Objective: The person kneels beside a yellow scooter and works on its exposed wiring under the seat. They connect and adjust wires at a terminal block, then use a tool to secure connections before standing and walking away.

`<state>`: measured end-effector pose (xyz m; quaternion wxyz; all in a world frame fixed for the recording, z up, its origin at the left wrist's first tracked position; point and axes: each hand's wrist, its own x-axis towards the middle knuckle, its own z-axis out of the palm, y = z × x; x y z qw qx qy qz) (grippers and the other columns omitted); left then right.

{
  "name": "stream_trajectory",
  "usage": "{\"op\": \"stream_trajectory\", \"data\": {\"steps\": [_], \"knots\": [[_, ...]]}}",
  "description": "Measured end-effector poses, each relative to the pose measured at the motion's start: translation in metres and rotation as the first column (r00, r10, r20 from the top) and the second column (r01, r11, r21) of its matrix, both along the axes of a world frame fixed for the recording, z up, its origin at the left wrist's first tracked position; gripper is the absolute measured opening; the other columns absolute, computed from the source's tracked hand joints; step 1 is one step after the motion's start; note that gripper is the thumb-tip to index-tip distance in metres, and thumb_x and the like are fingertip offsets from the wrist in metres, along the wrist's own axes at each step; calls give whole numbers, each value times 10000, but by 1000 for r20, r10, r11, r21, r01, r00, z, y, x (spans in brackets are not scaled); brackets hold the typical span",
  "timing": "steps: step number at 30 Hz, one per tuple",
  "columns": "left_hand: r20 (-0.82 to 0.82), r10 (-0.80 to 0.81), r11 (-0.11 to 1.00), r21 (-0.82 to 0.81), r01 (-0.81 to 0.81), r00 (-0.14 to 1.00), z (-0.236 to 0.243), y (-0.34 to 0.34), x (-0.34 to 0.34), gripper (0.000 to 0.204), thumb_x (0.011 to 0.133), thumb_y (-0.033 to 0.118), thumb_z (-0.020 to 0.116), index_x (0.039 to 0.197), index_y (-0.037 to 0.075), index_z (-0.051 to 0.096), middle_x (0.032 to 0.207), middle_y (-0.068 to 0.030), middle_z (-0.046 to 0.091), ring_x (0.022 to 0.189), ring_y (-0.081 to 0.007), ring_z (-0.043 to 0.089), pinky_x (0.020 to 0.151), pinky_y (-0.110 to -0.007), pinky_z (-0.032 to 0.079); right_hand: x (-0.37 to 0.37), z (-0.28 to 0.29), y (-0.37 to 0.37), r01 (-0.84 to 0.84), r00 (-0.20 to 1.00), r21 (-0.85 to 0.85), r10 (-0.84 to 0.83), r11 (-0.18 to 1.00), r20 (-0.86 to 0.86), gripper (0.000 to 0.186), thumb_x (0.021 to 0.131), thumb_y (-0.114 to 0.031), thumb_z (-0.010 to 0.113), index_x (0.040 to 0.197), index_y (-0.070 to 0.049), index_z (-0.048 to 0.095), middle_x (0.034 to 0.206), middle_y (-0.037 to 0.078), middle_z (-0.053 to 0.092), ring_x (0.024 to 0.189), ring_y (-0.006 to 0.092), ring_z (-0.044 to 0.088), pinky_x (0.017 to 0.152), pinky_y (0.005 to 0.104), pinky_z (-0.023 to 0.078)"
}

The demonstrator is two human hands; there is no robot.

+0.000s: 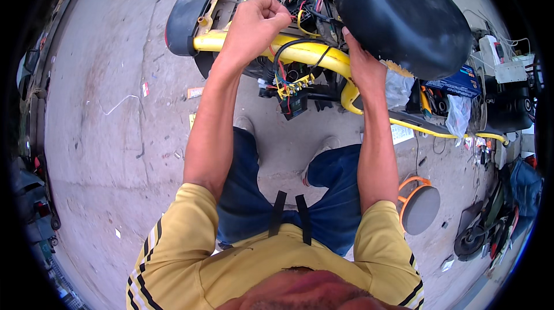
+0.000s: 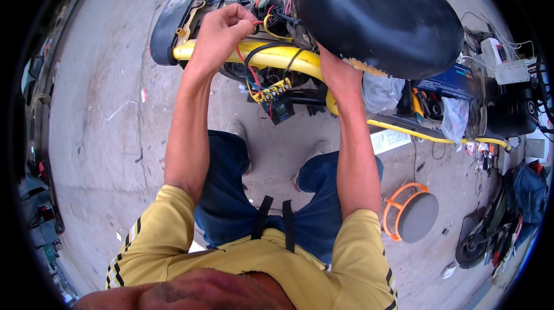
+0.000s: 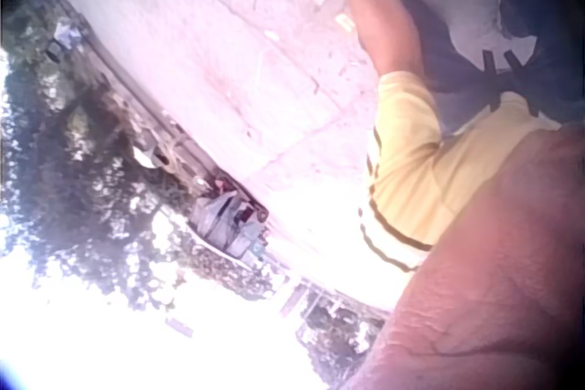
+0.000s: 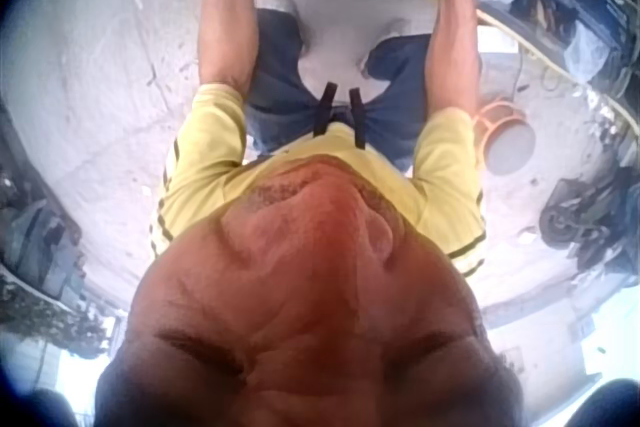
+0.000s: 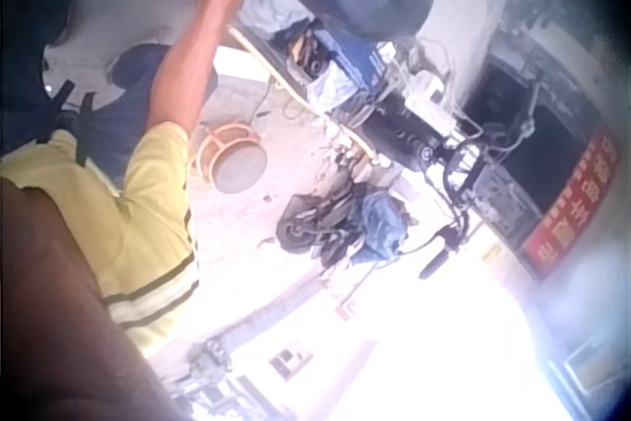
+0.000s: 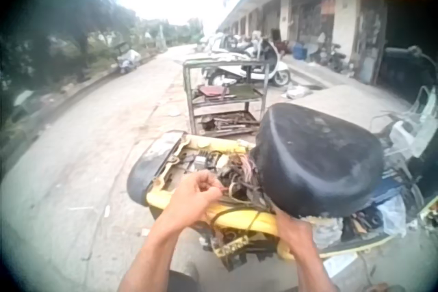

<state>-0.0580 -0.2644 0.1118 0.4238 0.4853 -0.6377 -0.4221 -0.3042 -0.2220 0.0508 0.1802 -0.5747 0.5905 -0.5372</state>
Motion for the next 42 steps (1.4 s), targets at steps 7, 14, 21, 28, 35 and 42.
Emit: {"op": "stream_trajectory", "data": {"steps": [7,14,21,28,35,42], "knots": [[79,74,997,-20,-72,994,6,4,-10,268,921,238,811,835,27,669,735,36,626,660,-39,507,579,-238,402,10,9,-1,-52,998,-10,52,999,36,464,947,-318,865,1270,-11,740,1202,74,764,1074,157,678,1020,318,505],[149,181,967,-206,-148,972,-15,-7,-13,262,930,217,833,854,12,688,731,25,653,649,-34,524,580,-223,422,9,25,3,-134,991,136,134,982,10,507,937,-399,852,1278,-40,743,1219,86,752,1116,193,674,1047,353,495],[32,147,980,-137,-141,989,-12,-5,-15,95,937,69,757,950,-9,704,772,23,673,705,-32,551,659,-225,453,6,25,-3,-125,930,383,243,915,-277,788,935,-565,777,1520,-72,586,1391,158,676,1294,269,627,1149,383,434],[46,-91,987,-128,97,995,-3,-1,0,303,886,-17,738,1175,-10,647,892,11,658,793,-54,542,740,-227,458,15,34,-6,-153,986,475,164,867,19,747,945,-471,786,1523,-45,581,1433,156,667,1301,255,626,1155,350,420],[300,53,965,-259,28,952,-7,0,-3,348,871,-7,769,1193,44,649,874,-15,648,793,-125,602,769,-283,511,9,16,-7,-98,985,288,53,953,162,544,990,-399,753,1382,-25,701,1432,120,684,1300,220,612,1154,329,407],[560,157,782,-574,244,814,-3,7,-13,352,861,11,777,1191,110,706,1281,-58,630,1081,-287,676,904,-413,569,4,13,-18,-242,970,316,224,918,93,540,994,-390,752,1400,-41,680,1431,105,663,1291,207,596,1167,338,393]]}}
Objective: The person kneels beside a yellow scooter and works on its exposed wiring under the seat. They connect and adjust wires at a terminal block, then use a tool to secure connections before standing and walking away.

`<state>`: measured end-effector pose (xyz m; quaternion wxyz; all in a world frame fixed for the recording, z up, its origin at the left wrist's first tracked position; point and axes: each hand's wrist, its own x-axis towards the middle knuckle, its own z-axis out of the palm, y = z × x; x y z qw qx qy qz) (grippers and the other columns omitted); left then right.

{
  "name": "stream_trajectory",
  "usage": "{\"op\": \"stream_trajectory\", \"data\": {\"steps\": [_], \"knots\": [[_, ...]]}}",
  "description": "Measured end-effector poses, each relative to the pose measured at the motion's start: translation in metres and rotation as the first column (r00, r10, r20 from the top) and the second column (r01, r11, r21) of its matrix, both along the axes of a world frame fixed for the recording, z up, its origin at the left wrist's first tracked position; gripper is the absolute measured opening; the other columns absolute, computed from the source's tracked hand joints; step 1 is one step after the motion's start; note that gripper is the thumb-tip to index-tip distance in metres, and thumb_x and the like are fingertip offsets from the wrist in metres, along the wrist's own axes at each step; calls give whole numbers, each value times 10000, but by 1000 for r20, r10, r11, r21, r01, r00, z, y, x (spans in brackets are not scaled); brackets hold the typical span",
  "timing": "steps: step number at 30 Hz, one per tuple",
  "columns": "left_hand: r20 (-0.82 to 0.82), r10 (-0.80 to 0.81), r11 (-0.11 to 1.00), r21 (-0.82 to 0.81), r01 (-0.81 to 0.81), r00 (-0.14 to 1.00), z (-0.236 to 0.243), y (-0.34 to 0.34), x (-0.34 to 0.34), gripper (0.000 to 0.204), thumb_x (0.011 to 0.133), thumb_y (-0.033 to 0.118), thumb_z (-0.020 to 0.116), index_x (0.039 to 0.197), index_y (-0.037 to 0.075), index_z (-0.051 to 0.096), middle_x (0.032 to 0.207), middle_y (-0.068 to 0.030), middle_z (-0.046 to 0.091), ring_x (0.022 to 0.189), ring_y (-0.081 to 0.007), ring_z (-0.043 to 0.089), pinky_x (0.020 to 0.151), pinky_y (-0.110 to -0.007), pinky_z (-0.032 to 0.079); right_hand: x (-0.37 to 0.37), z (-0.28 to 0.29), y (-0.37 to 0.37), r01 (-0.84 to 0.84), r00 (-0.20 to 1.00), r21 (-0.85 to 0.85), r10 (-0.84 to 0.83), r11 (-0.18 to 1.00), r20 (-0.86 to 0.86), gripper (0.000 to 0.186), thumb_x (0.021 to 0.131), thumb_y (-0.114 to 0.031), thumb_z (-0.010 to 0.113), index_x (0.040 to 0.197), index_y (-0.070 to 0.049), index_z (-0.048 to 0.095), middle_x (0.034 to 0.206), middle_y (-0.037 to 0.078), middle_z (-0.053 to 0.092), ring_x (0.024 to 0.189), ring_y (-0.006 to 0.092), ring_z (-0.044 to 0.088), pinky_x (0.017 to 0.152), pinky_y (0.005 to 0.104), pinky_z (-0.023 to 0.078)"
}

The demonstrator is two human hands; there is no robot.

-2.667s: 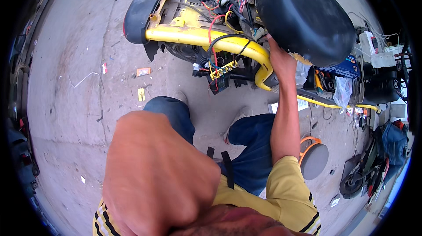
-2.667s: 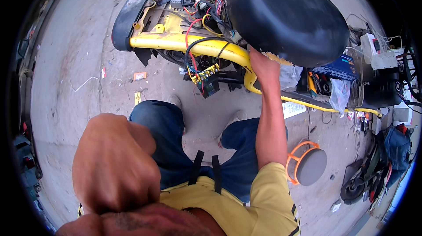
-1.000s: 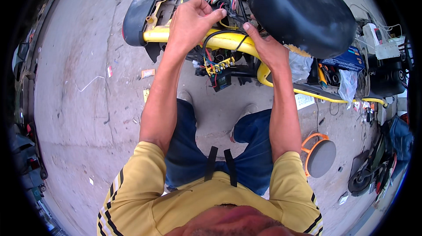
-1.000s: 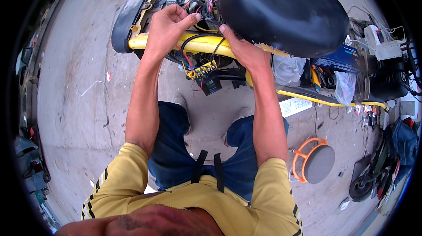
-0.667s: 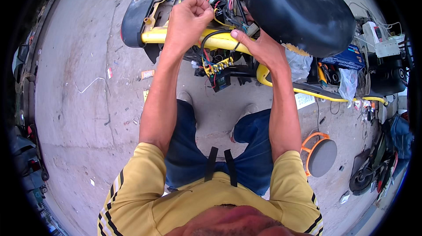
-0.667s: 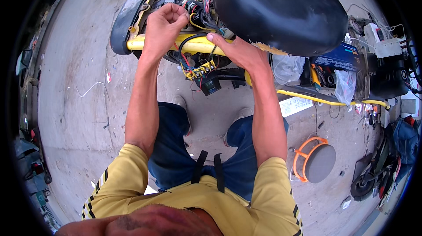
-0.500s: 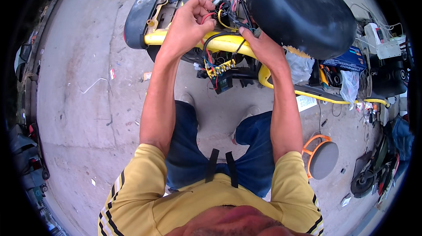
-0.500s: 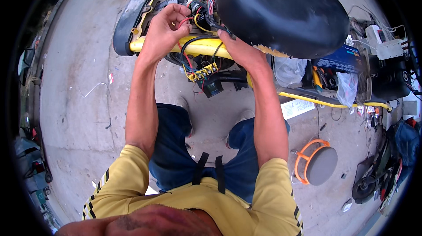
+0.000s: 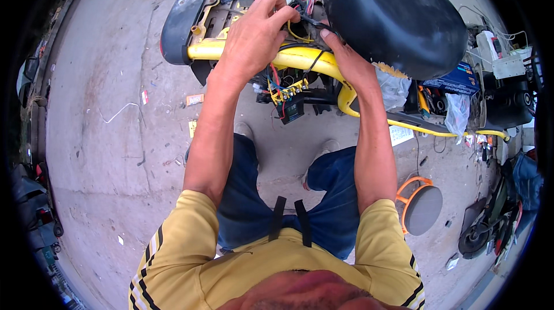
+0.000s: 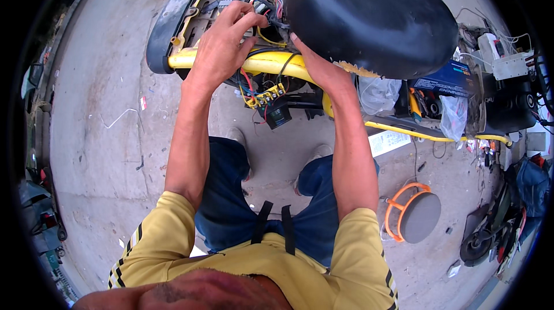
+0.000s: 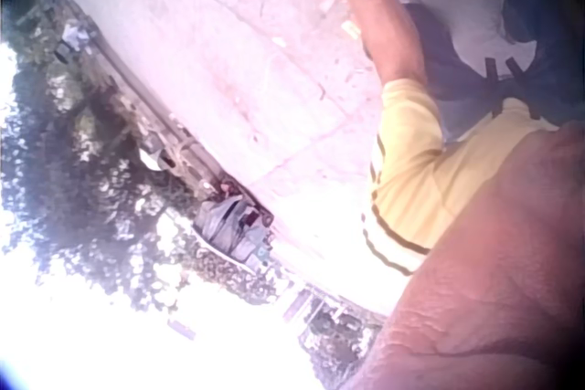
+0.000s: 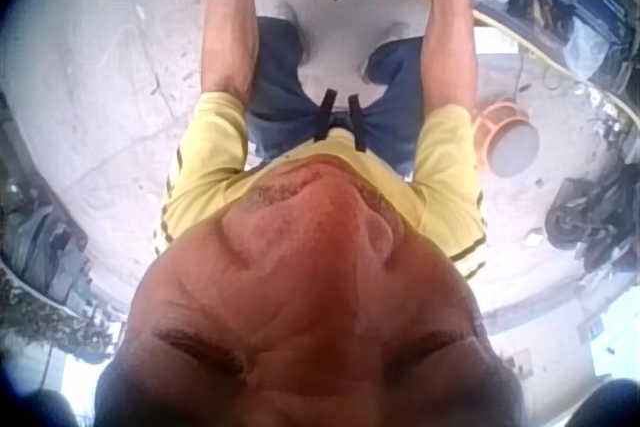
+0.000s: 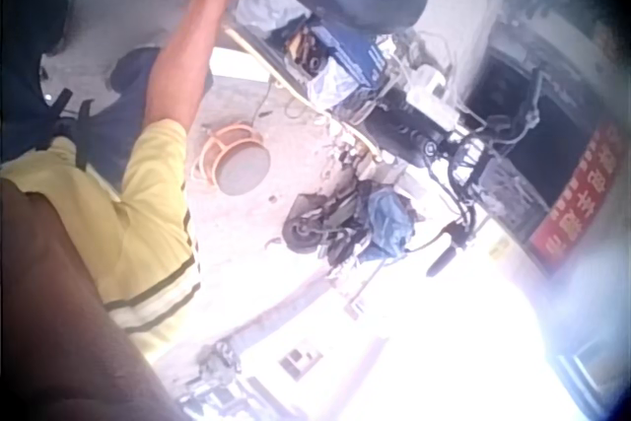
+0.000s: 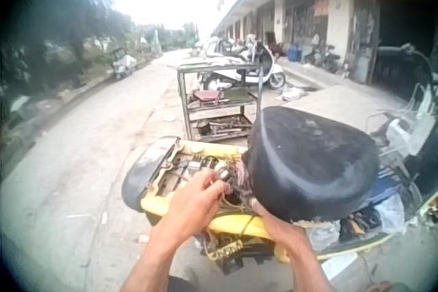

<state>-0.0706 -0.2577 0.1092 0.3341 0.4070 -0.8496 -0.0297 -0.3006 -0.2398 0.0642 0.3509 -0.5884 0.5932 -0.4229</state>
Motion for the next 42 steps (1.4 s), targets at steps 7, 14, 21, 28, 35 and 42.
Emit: {"op": "stream_trajectory", "data": {"steps": [7,14,21,28,35,42], "knots": [[94,-4,999,-35,7,996,2,0,-3,248,825,58,816,1063,125,832,1392,-34,615,1236,-277,618,1017,-413,538,16,21,4,-81,994,38,78,996,83,591,991,-358,763,1467,-41,613,1403,113,661,1280,209,591,1145,343,404],[138,13,999,-48,-7,990,6,-2,-4,159,822,82,814,977,116,826,1399,-29,615,1190,-262,623,955,-417,563,12,11,5,10,992,-60,-3,998,123,589,1003,-370,751,1450,-7,628,1498,117,618,1337,210,579,1164,350,411],[34,12,996,-93,-9,999,-2,-6,-3,181,813,65,816,981,129,828,1354,-44,624,1163,-278,667,924,-432,568,9,9,6,50,968,-86,-27,995,249,381,981,-134,748,1331,4,692,1241,87,748,1132,172,691,1062,334,501],[-10,67,995,-71,-67,998,-6,-2,-8,264,833,23,767,1059,137,842,1188,-77,635,1107,-298,678,928,-446,561,11,14,11,61,956,-74,-37,995,291,370,978,-67,738,1337,4,681,1205,103,760,1143,166,693,1064,321,490],[-48,48,998,-39,-49,998,-17,-12,-4,226,868,-15,730,1044,106,804,1086,-56,611,1004,-270,681,860,-434,557,6,5,5,50,965,-72,-29,996,260,466,985,-72,736,1422,36,618,1267,135,745,1176,182,692,1079,316,481],[-488,5,918,347,189,873,-14,-26,16,194,960,-51,654,1092,37,767,1032,-21,696,838,-116,628,735,-296,529,2,-7,-1,67,972,-82,-46,994,231,507,1000,-72,727,1469,53,580,1299,156,732,1198,201,691,1094,307,477]]}}
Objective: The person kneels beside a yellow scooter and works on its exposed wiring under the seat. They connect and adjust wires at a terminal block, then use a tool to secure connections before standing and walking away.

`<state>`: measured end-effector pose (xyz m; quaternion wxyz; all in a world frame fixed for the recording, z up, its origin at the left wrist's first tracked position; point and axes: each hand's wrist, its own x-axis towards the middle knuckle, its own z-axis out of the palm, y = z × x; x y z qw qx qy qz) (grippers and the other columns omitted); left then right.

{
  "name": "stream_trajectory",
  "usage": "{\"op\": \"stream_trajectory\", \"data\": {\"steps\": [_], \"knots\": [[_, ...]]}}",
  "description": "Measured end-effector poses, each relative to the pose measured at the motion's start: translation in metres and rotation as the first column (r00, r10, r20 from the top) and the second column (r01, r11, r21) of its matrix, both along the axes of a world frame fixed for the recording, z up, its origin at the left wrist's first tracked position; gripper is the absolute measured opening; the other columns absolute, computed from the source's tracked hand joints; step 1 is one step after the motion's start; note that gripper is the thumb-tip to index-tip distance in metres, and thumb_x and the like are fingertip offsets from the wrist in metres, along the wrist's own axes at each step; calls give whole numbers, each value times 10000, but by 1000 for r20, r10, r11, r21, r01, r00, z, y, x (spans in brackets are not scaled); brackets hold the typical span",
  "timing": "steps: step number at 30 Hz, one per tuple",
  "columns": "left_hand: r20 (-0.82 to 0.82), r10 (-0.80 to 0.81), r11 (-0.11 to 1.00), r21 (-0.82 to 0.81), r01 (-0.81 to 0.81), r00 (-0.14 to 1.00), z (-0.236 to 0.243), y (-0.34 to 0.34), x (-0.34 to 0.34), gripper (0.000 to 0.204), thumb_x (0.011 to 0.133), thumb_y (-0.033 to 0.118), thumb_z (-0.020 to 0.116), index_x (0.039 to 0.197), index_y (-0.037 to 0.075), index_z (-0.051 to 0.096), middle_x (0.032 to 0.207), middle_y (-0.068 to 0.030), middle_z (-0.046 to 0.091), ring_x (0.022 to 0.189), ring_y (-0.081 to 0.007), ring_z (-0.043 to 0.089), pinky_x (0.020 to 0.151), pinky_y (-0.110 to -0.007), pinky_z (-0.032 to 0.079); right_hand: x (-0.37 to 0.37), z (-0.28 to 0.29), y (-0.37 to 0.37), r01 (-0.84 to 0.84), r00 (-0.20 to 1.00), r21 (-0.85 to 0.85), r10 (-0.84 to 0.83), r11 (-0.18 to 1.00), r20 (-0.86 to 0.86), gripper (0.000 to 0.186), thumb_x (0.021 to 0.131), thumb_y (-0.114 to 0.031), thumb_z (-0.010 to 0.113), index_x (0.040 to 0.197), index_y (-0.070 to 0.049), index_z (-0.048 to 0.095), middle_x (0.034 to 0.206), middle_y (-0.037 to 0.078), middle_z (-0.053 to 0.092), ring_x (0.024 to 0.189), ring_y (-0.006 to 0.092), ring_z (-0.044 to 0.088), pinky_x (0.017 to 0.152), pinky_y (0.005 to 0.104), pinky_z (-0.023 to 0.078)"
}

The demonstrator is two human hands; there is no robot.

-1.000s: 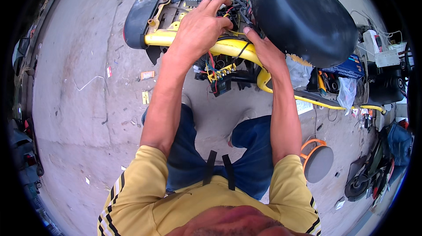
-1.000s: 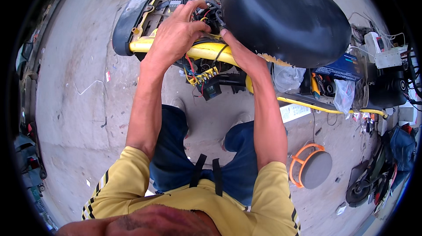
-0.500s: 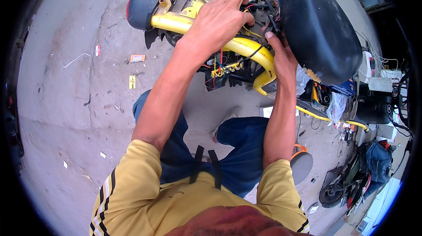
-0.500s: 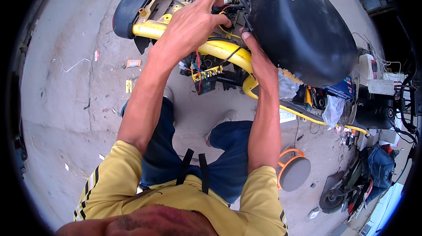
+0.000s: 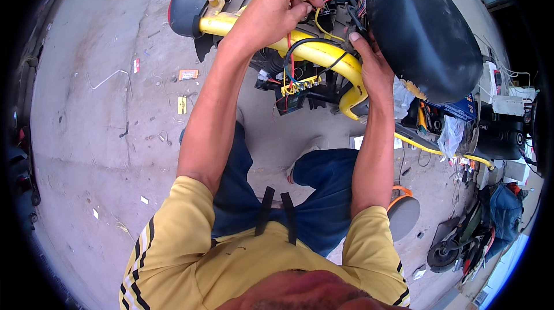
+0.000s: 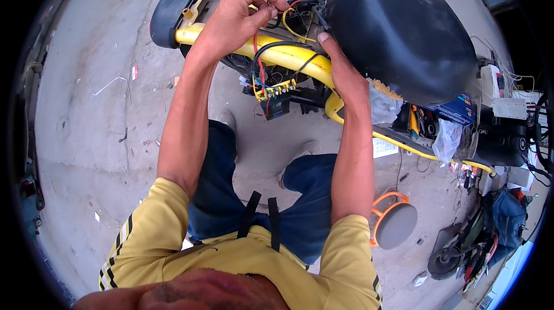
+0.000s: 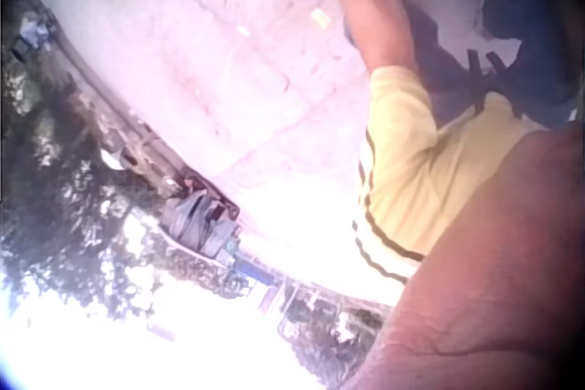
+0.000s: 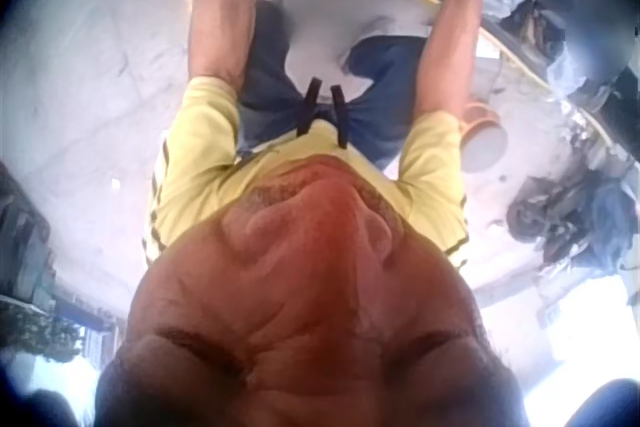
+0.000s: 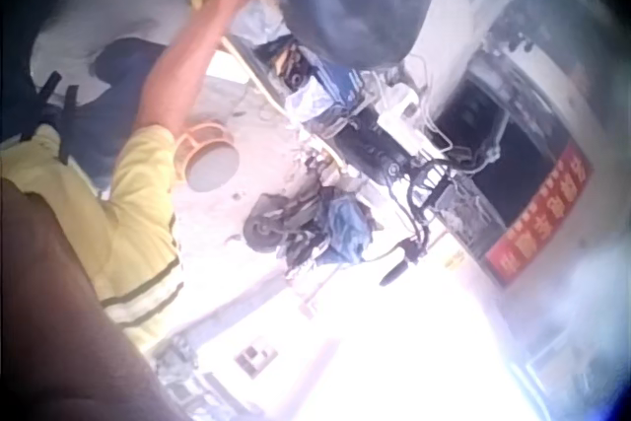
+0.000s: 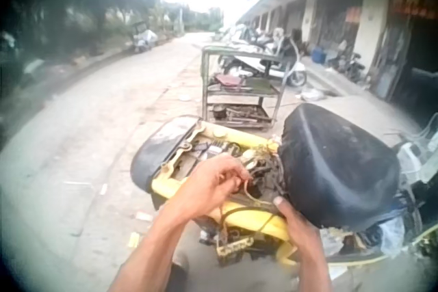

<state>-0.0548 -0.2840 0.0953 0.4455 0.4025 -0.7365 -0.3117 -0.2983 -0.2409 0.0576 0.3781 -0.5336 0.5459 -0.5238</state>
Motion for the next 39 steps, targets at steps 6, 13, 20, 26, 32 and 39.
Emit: {"op": "stream_trajectory", "data": {"steps": [6,13,20,26,32,39], "knots": [[-56,-73,975,205,83,996,23,11,8,146,965,4,690,1099,-55,682,847,-55,693,768,-85,648,689,-259,532,-8,-10,-5,18,998,-16,-19,1000,-57,492,991,-107,761,1435,45,614,1291,139,739,1179,179,682,1087,296,463],[-319,-112,927,308,215,941,12,6,14,207,929,-59,638,1131,-23,670,933,-16,681,822,-71,641,732,-231,528,-9,-12,-5,40,996,7,-39,999,-80,483,980,-154,796,1402,29,647,1253,114,745,1149,157,669,1068,290,463],[-39,-79,972,220,85,996,9,9,14,182,972,-6,657,1141,1,726,976,-27,706,776,-88,629,732,-269,539,-6,-9,-3,47,999,-27,-47,999,-1,445,981,-128,796,1373,31,655,1248,97,724,1132,160,656,1035,296,476],[146,10,1000,-8,-9,989,5,11,-1,203,906,-57,684,1095,15,702,955,-12,667,789,-109,579,722,-291,521,-5,-8,-3,65,998,38,-65,997,-12,559,994,-232,775,1466,24,616,1430,131,664,1310,215,596,1165,323,397],[114,26,998,-58,-20,993,3,15,-7,266,887,36,789,1107,38,639,940,-48,639,740,-172,573,722,-353,511,2,8,7,69,997,41,-67,997,-43,603,962,-377,807,1406,9,675,1455,134,659,1304,237,601,1154,336,404],[297,180,982,-1,-188,938,11,21,-23,272,914,167,813,1073,14,654,855,-118,717,771,-238,679,741,-387,539,0,8,5,38,999,43,-36,998,-38,536,948,-144,797,1438,8,642,1369,106,693,1239,182,629,1123,330,443]]}}
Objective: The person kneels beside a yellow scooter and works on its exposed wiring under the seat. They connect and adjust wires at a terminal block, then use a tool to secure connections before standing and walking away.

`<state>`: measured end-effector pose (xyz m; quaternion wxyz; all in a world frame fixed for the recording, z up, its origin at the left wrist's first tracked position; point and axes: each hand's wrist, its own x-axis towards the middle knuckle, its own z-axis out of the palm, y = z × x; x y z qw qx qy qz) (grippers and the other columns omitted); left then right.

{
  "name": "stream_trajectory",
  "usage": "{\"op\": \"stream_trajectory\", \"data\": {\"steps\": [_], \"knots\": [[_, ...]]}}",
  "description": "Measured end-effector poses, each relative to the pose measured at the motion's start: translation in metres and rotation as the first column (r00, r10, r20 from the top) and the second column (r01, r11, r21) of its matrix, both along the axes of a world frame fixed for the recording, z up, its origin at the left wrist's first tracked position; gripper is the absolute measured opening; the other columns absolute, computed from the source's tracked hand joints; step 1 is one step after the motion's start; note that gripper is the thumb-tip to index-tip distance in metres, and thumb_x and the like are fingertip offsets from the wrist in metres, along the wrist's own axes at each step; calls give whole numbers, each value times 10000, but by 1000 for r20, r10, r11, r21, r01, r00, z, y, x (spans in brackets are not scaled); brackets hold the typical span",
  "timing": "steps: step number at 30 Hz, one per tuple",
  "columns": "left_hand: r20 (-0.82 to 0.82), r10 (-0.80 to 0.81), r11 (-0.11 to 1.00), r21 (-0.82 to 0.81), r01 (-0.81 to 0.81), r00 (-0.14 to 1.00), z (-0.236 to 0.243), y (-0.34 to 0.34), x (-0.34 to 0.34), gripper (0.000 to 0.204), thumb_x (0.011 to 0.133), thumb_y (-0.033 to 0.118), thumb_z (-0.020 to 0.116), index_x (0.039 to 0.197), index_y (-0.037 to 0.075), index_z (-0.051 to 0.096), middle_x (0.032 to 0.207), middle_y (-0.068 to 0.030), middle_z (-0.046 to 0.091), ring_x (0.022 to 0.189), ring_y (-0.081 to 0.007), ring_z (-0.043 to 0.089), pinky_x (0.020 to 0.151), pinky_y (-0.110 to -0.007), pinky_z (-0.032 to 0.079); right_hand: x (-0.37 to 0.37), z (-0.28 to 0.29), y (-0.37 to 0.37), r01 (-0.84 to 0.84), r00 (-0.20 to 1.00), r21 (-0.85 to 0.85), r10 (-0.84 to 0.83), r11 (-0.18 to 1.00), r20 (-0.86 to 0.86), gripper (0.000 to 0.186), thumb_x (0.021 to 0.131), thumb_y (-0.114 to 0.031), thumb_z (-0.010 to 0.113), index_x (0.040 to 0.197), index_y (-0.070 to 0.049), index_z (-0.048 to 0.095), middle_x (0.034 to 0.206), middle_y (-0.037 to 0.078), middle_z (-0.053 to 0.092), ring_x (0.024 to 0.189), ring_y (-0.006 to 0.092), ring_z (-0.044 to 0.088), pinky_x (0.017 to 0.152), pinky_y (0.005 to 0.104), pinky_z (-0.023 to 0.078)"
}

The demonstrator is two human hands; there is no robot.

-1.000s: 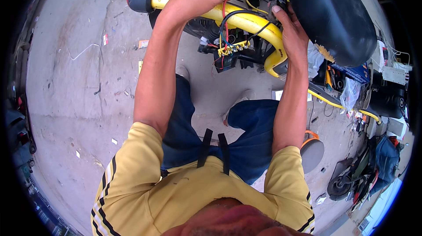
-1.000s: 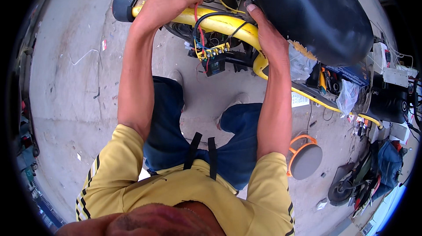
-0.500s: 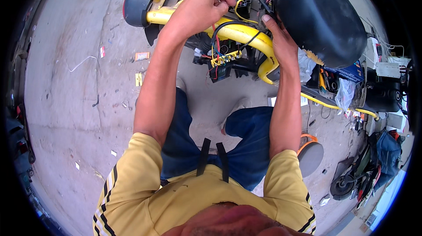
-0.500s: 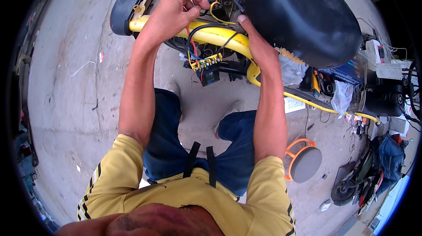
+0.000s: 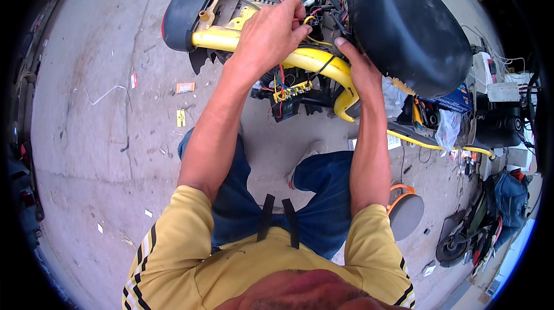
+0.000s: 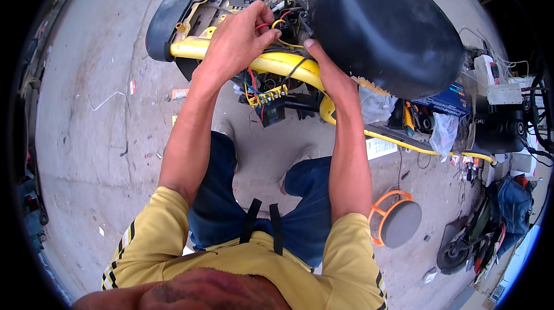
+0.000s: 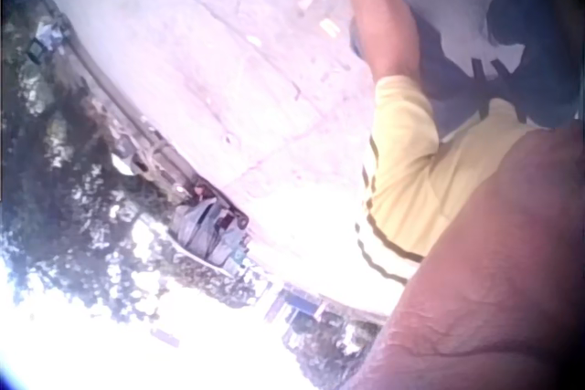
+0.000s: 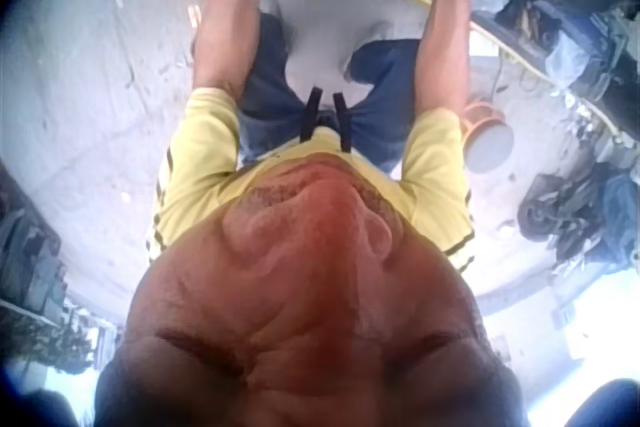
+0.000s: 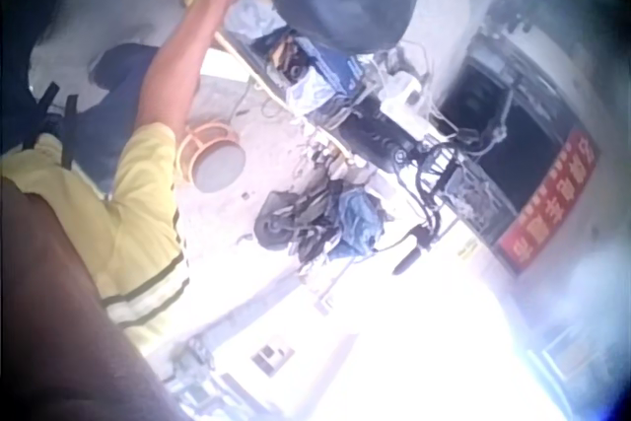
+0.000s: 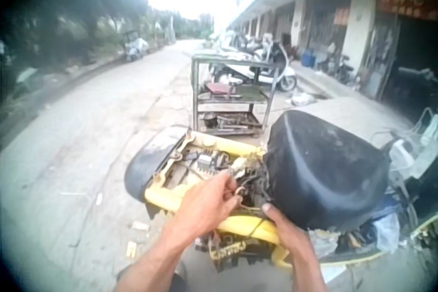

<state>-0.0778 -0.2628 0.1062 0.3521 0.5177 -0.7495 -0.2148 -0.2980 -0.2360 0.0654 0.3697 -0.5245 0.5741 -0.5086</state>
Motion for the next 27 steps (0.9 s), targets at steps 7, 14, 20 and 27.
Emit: {"op": "stream_trajectory", "data": {"steps": [7,14,20,27], "knots": [[-160,-87,996,-15,86,983,-3,-6,6,175,876,54,725,976,-6,594,784,-74,623,724,-180,590,722,-339,510,5,-1,-1,-30,998,-119,36,992,45,461,940,-263,833,1292,13,721,1304,108,721,1166,201,657,1064,352,488],[-193,-193,975,-144,167,962,-2,-6,8,187,801,-4,693,935,17,563,955,-46,608,877,-158,592,760,-312,504,9,7,3,-25,999,-65,23,998,-34,482,980,-331,779,1311,12,710,1366,108,700,1221,195,634,1105,336,452],[-245,-347,928,-227,295,905,-4,-5,7,192,785,-76,688,918,13,583,1150,-63,615,1007,-184,637,882,-328,546,11,10,6,-60,993,-38,56,997,-101,548,1038,-406,692,1394,10,673,1473,139,655,1329,213,591,1182,323,371],[-189,-387,909,-246,338,903,-5,0,11,169,807,-72,739,936,17,677,1267,-77,610,1101,-204,673,959,-343,544,12,9,6,-59,979,-60,46,996,-199,547,1049,-406,676,1429,-12,653,1513,125,630,1352,219,582,1192,326,363]]}}
